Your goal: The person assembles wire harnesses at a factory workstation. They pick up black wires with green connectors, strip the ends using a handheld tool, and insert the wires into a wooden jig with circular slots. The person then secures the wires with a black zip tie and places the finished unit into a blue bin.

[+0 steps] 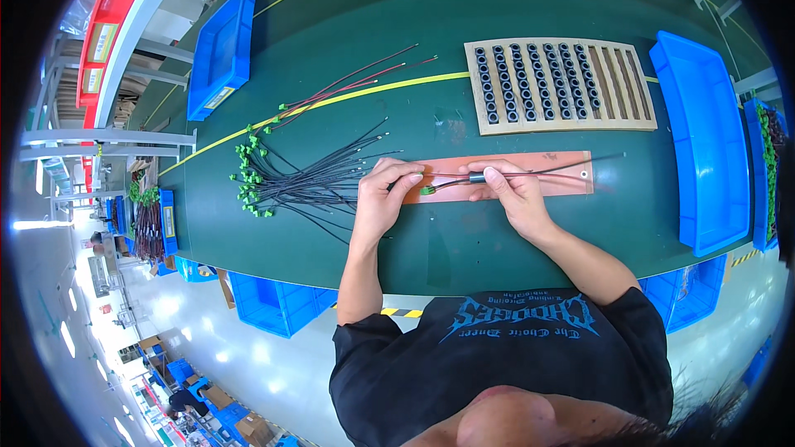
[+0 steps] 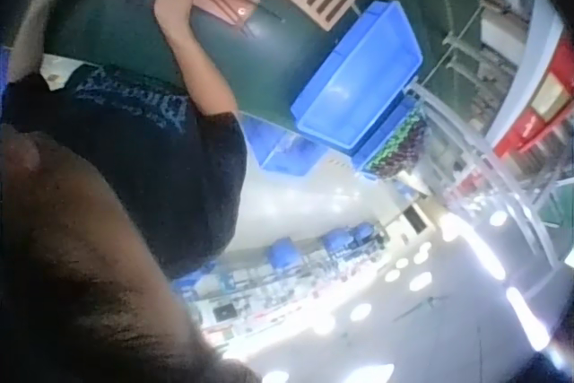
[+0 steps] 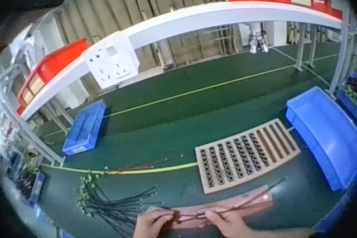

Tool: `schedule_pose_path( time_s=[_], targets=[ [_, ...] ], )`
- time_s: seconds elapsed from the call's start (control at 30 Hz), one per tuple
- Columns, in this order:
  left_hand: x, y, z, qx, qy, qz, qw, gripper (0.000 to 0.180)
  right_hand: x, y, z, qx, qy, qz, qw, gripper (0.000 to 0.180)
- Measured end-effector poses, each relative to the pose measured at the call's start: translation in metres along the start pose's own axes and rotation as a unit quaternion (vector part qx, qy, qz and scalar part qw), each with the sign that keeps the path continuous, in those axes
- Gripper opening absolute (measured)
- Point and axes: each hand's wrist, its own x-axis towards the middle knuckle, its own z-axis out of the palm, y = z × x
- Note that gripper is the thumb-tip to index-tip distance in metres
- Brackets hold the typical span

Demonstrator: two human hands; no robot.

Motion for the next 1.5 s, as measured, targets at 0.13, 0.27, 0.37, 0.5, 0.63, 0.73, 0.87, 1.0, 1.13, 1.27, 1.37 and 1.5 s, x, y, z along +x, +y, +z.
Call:
schedule_pose_path(
  time_s=[0.13, 0.27, 0.37, 0.5, 0.63, 0.73, 0.87, 1.0, 1.13, 1.27, 1.37, 1.5],
  targets=[
    [0.000, 0.006, 0.001, 0.010, 0.002, 0.001, 1.000, 0.017, -0.001, 0.009, -0.001, 0.008, -0.003, -0.024, 1.000, 0.031],
    [0.001, 0.005, 0.002, 0.036, 0.000, 0.002, 0.999, 0.016, 0.001, 0.012, -0.001, 0.001, -0.002, -0.038, 0.999, 0.031],
    [0.001, 0.008, 0.004, 0.105, 0.006, 0.039, 0.994, 0.017, 0.001, 0.014, -0.001, -0.010, -0.005, -0.044, 0.999, 0.031],
    [0.003, 0.014, -0.009, 0.131, 0.004, 0.070, 0.989, 0.023, 0.002, 0.011, -0.002, -0.001, 0.014, -0.016, 1.000, 0.031],
    [-0.008, 0.010, -0.017, 0.122, -0.093, 0.010, 0.988, 0.034, 0.003, 0.011, -0.003, 0.015, 0.017, 0.002, 1.000, 0.031],
    [-0.011, 0.010, -0.017, 0.041, -0.112, -0.045, 0.992, 0.031, 0.002, 0.009, 0.000, 0.021, 0.024, -0.001, 0.999, 0.031],
    [-0.014, 0.000, -0.015, -0.116, -0.087, -0.132, 0.981, 0.023, 0.002, 0.010, 0.000, 0.023, 0.016, 0.002, 1.000, 0.030],
    [-0.011, 0.002, -0.014, -0.140, -0.040, -0.114, 0.983, 0.022, 0.001, 0.005, 0.002, 0.023, 0.005, -0.003, 1.000, 0.030],
    [-0.010, 0.004, -0.016, -0.076, -0.048, -0.083, 0.992, 0.026, 0.001, 0.006, 0.002, -0.003, -0.006, -0.029, 1.000, 0.030],
    [-0.008, 0.009, -0.008, -0.024, -0.023, -0.046, 0.998, 0.023, 0.002, 0.009, 0.001, -0.004, -0.011, -0.045, 0.999, 0.029],
    [-0.007, 0.010, -0.005, 0.043, 0.001, 0.019, 0.999, 0.023, 0.002, 0.010, 0.002, -0.001, -0.016, -0.054, 0.998, 0.028],
    [-0.007, 0.013, -0.003, 0.076, 0.002, 0.029, 0.997, 0.021, 0.003, 0.011, -0.001, -0.020, -0.019, -0.062, 0.998, 0.027]
  ],
)
